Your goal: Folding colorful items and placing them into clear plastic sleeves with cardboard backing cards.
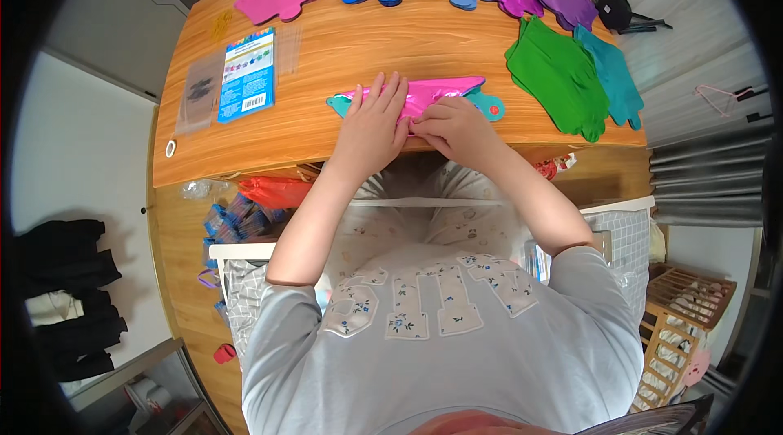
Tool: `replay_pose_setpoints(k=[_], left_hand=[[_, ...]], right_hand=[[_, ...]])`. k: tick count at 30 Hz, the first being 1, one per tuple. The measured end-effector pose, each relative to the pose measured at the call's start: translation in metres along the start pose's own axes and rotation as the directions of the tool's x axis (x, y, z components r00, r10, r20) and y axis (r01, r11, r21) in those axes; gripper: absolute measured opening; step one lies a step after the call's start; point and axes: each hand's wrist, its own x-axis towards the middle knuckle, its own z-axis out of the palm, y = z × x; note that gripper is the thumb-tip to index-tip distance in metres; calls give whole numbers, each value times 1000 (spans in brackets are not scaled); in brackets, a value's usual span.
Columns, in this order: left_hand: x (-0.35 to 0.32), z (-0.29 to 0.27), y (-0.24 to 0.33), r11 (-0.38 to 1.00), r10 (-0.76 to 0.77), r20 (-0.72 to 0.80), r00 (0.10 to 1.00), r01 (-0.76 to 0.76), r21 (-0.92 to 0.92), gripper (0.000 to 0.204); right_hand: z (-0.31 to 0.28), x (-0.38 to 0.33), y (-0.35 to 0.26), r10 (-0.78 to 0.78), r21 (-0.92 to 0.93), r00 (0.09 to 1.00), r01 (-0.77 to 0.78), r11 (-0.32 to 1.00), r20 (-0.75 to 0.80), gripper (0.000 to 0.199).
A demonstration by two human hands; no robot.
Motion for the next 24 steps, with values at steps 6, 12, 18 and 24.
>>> replay_pose_setpoints(k=[6, 12, 18, 24], left_hand=[[2, 0, 1, 1000, -10, 29, 1000, 9, 5, 54], [2, 2, 0, 1000, -12, 43, 999, 11, 25, 55], [2, 1, 2, 1000, -19, 49, 999, 19, 18, 56], [3, -9, 4, 997, -69, 86, 994, 64, 52, 58]], right_hand=[[-3, 0, 2, 21, 45, 1000, -21, 999, -2, 13], [3, 18, -19, 320, 161, 943, -304, 939, -91, 13], [18, 18, -13, 457, 24, 860, -464, 885, -225, 20], [8, 5, 4, 567, 30, 780, -581, 813, -266, 23]])
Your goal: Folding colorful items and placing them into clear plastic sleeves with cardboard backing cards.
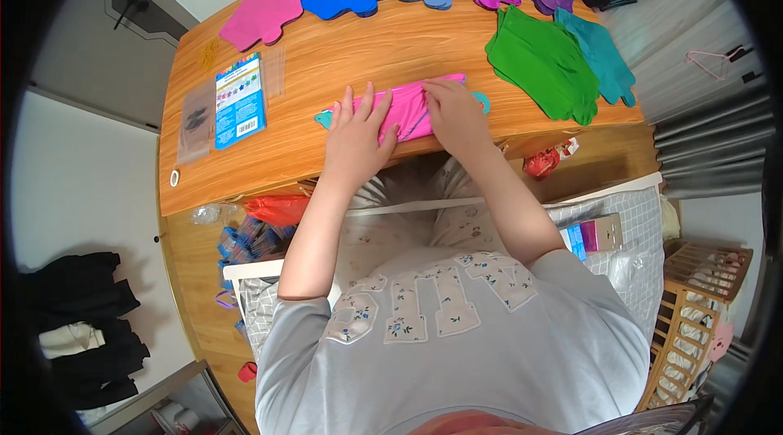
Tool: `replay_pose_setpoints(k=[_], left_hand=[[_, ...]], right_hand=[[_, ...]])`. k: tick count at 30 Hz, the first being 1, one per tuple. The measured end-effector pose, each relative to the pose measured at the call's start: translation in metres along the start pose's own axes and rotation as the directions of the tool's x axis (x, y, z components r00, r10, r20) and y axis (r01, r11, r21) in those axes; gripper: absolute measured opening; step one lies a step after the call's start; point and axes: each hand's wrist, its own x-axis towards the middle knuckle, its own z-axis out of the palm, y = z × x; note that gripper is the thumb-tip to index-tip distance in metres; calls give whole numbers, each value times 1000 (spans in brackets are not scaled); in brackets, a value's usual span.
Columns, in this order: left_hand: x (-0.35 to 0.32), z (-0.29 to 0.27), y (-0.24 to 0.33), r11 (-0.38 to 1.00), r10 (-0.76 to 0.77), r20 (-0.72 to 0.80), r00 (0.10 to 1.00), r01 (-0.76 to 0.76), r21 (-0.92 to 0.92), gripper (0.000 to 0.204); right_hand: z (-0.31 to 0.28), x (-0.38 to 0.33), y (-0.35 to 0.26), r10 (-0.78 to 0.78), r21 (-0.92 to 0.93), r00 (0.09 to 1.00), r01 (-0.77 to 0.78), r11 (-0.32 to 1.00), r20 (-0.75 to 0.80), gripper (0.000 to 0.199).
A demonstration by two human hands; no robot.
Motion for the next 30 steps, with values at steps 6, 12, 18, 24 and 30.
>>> replay_pose_setpoints(k=[6, 12, 18, 24, 30], left_hand=[[0, -2, -2, 999, -50, 32, 998, 50, 0, 66], [1, -3, -4, 998, -60, 55, 997, 61, -7, 72], [1, -6, -4, 998, -65, 58, 996, 66, -17, 71], [-1, -8, -3, 997, -74, 60, 995, 75, -7, 69], [0, -9, 2, 992, -110, 116, 987, 101, 82, 69]], right_hand=[[-7, 5, 18, 40, -3, 999, -40, 999, -32, 24], [-4, 4, 27, 22, -18, 996, -24, 1000, -87, 24], [0, 6, 27, 28, -14, 993, -30, 999, -114, 24], [2, 5, 28, 28, -8, 990, -30, 1000, -138, 24], [-7, 9, 37, 146, 107, 983, -135, 985, -109, 25]])
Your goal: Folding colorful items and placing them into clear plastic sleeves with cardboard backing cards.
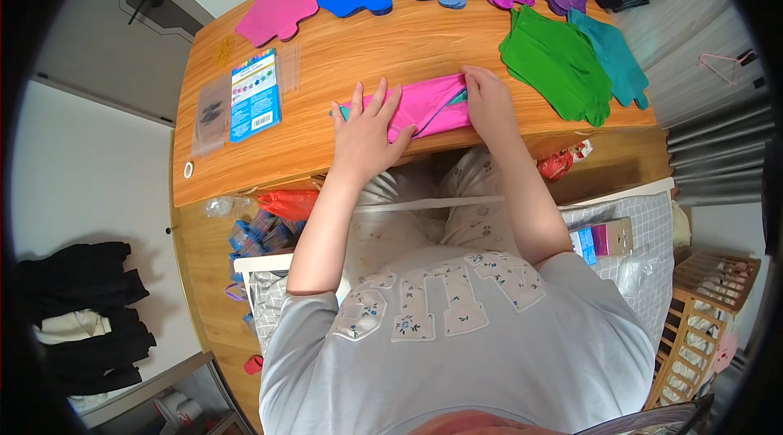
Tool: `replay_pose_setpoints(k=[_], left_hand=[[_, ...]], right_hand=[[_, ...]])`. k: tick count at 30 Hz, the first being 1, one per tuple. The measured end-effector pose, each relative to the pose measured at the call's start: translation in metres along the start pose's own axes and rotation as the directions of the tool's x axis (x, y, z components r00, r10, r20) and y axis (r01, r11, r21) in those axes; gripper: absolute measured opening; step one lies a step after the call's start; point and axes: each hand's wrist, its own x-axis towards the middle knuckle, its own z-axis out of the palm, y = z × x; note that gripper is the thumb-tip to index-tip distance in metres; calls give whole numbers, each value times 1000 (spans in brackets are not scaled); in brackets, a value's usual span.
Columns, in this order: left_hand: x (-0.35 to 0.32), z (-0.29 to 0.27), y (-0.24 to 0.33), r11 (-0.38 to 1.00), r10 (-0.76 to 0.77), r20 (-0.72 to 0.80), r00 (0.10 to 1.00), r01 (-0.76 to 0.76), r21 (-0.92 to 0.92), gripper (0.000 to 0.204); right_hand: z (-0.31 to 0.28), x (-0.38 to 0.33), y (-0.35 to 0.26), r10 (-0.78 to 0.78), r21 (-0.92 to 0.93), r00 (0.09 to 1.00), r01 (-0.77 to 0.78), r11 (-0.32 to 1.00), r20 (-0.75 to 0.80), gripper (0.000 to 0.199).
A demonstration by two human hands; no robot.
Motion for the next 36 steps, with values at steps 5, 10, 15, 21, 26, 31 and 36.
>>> replay_pose_setpoints(k=[5, 10, 15, 21, 26, 31, 36], left_hand=[[1, -1, -1, 999, 10, -2, 1000, -10, 42, 69], [6, 2, -9, 998, 53, 33, 998, -52, -21, 74], [3, 1, -3, 1000, 18, 74, 997, -19, 11, 77], [-30, -25, 18, 991, 3, 154, 988, -24, 133, 81], [-64, -36, 21, 990, 59, 106, 993, -72, 121, 75], [-63, -57, 10, 989, 44, 99, 994, -30, -142, 51], [-43, -46, -31, 888, 418, -132, 899, -435, -150, 52]], right_hand=[[-8, 1, -1, 17, 74, 999, -14, 997, -44, 26], [-9, -62, -55, -456, -15, 889, 457, 889, 38, 39], [-5, -82, -63, -417, 20, 895, 420, 907, 158, 52], [-4, -90, -47, -548, -85, 831, 555, 827, 94, 44], [-18, -93, -33, -641, -1, 761, 644, 765, 99, 32], [-24, -85, -16, -718, 78, 689, 714, 695, 97, 27], [-25, -81, -13, -728, 103, 672, 721, 685, 138, 32]])
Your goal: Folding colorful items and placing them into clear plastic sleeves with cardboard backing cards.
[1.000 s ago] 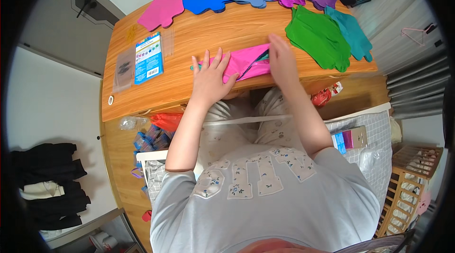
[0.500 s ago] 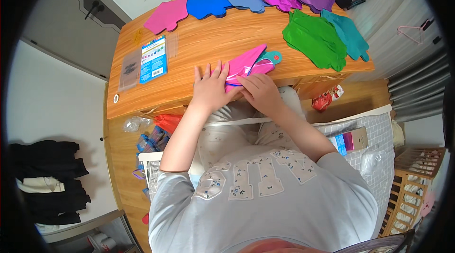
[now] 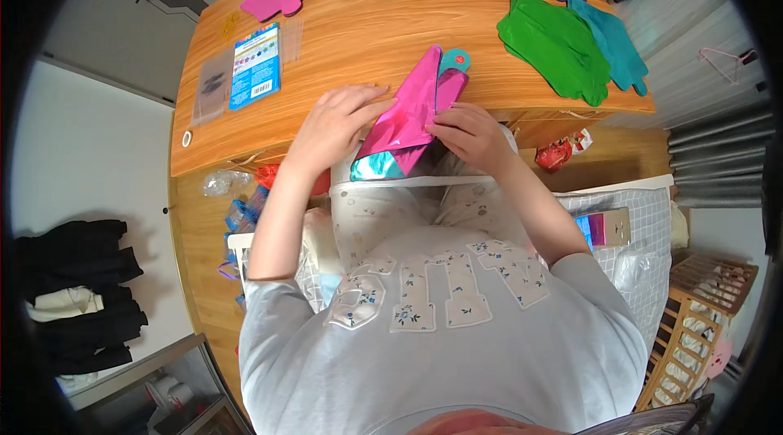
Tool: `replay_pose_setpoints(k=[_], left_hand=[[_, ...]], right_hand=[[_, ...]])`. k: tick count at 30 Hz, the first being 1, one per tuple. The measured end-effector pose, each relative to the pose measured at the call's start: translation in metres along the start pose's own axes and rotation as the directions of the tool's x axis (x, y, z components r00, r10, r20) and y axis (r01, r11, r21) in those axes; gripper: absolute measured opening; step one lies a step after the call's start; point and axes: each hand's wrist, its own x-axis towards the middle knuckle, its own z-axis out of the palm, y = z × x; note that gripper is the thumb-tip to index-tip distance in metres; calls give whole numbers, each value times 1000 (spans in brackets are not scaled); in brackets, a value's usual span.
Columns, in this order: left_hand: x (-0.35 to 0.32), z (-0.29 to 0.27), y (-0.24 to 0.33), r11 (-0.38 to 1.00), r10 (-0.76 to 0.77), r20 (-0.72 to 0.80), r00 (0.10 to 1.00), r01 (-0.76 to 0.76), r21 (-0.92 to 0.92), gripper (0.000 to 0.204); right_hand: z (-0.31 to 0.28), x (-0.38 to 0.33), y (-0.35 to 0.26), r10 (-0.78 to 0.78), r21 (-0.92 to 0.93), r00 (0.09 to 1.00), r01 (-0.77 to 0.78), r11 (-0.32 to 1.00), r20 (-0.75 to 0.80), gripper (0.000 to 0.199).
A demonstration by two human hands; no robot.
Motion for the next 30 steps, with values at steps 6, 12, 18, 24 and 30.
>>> replay_pose_setpoints(k=[6, 12, 18, 24, 30], left_hand=[[14, -4, -10, 948, 271, 198, 942, -296, 112, 73], [17, -5, -20, 906, 363, 352, 863, -415, 85, 67], [11, 24, -19, 854, 416, 242, 876, -468, 225, 54], [3, 40, -14, 906, 365, 161, 917, -389, 167, 51], [-8, 48, 6, 969, 208, 73, 975, -216, 121, 49]], right_hand=[[-2, -1, 1, 15, 12, 1000, -15, 1000, 5, 38], [4, -6, 6, -23, 12, 1000, 23, 1000, -19, 40], [4, -7, 11, -33, 7, 999, 33, 999, -8, 38], [5, -8, 14, -33, 27, 996, 35, 999, -82, 34], [3, -12, 17, -35, 44, 996, 39, 998, -81, 34]])
